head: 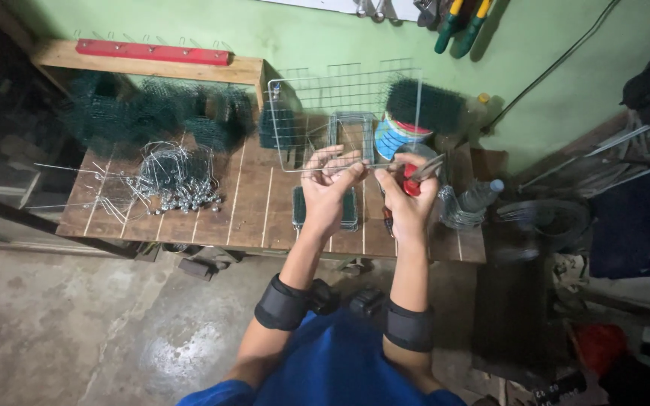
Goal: Assembling small wire traps using wire mesh, metal rods, and pliers.
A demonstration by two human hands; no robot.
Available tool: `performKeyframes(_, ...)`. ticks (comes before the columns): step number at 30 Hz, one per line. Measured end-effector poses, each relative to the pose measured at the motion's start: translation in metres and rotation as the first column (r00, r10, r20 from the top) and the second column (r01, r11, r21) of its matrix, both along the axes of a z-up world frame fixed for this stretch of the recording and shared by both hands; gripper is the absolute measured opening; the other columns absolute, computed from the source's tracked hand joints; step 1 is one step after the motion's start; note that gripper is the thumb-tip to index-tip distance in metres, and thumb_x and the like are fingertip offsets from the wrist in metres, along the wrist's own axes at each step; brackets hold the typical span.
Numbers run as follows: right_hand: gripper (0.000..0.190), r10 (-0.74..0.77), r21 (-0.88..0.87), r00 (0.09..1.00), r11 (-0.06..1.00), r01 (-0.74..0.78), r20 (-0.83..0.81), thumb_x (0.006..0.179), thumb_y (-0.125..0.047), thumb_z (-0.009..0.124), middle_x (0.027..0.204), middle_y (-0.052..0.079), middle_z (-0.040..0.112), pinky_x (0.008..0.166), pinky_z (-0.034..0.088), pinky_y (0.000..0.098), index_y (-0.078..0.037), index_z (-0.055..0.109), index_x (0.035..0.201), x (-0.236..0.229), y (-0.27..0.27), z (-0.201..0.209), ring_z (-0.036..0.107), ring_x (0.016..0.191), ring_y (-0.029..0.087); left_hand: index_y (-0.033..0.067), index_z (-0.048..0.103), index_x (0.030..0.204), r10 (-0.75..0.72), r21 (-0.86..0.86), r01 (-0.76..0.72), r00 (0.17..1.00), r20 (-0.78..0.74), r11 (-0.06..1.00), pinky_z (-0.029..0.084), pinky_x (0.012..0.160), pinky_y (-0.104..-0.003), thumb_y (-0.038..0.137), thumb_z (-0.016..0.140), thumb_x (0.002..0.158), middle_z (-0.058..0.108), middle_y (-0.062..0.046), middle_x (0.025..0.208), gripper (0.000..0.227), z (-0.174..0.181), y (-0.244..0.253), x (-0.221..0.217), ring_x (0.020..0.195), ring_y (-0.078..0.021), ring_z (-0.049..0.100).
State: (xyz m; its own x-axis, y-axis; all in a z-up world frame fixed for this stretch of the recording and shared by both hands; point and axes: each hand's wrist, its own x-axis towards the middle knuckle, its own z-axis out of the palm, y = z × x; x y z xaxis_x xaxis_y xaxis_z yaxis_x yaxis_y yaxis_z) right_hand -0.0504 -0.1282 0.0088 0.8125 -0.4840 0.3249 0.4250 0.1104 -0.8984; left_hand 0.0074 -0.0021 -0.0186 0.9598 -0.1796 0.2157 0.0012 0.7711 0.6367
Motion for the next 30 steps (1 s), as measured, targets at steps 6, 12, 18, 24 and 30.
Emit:
performKeyframes(6,0.032,0.092,0.028,0.996,0.995,-0.092,-0.002,0.101,-0.020,0.061,0.091,-0.001,0.059,0.042,0.031,0.0173,-0.012,0.052,0.130,-0.005,0.011,0.026,0.046,0.056,0.002,-0.0005,0.049,0.134,0.031,-0.065,-0.032,0.999,-0.027,0.997,0.062,0.096,-0.043,-0.008,0.069,0.094,0.065,-0.024,0.130,0.046,-0.005,-0.001,0.007,0.112,-0.0301,0.071)
performKeyframes(12,0.054,0.271,-0.053,0.959,0.960,-0.276,-0.086,0.112,-0.055,0.030,0.069,-0.003,0.047,0.032,0.025,0.0203,-0.009,0.055,0.102,0.019,-0.004,-0.040,0.038,0.042,0.003,0.0014,0.048,0.138,0.061,-0.083,-0.065,0.997,-0.048,0.994,0.061,0.101,-0.043,-0.007,0.069,0.095,0.062,-0.021,0.130,0.049,0.004,0.010,0.012,0.116,-0.0297,0.068)
performKeyframes(18,0.046,0.284,-0.089,0.908,0.942,-0.325,-0.307,0.110,-0.051,0.036,0.062,-0.003,0.046,0.034,0.027,0.0216,-0.010,0.052,0.098,0.018,0.021,-0.033,0.037,0.042,0.005,0.0037,0.045,0.140,0.093,-0.113,-0.097,0.995,-0.038,0.989,0.060,0.101,-0.043,-0.005,0.069,0.094,0.062,-0.019,0.129,0.053,0.020,0.021,0.010,0.115,-0.0270,0.068)
performKeyframes(24,0.036,0.207,-0.078,0.863,0.959,-0.272,-0.461,0.107,-0.048,0.042,0.062,-0.004,0.049,0.035,0.031,0.0220,-0.015,0.057,0.104,0.024,0.051,-0.019,0.040,0.041,0.006,0.0027,0.047,0.139,0.102,-0.049,-0.103,0.995,-0.015,0.993,0.061,0.096,-0.039,-0.005,0.071,0.094,0.065,-0.019,0.126,0.052,0.012,0.031,0.018,0.109,-0.0246,0.069)
performKeyframes(30,0.047,0.196,-0.139,0.897,0.953,-0.270,-0.397,0.111,-0.047,0.039,0.058,-0.003,0.047,0.033,0.029,0.0230,-0.008,0.056,0.090,0.037,0.067,-0.024,0.039,0.040,0.006,0.0017,0.049,0.136,0.102,-0.077,-0.103,0.995,-0.016,0.992,0.061,0.096,-0.037,-0.005,0.071,0.094,0.065,-0.019,0.128,0.048,0.012,0.045,0.028,0.112,-0.0236,0.070)
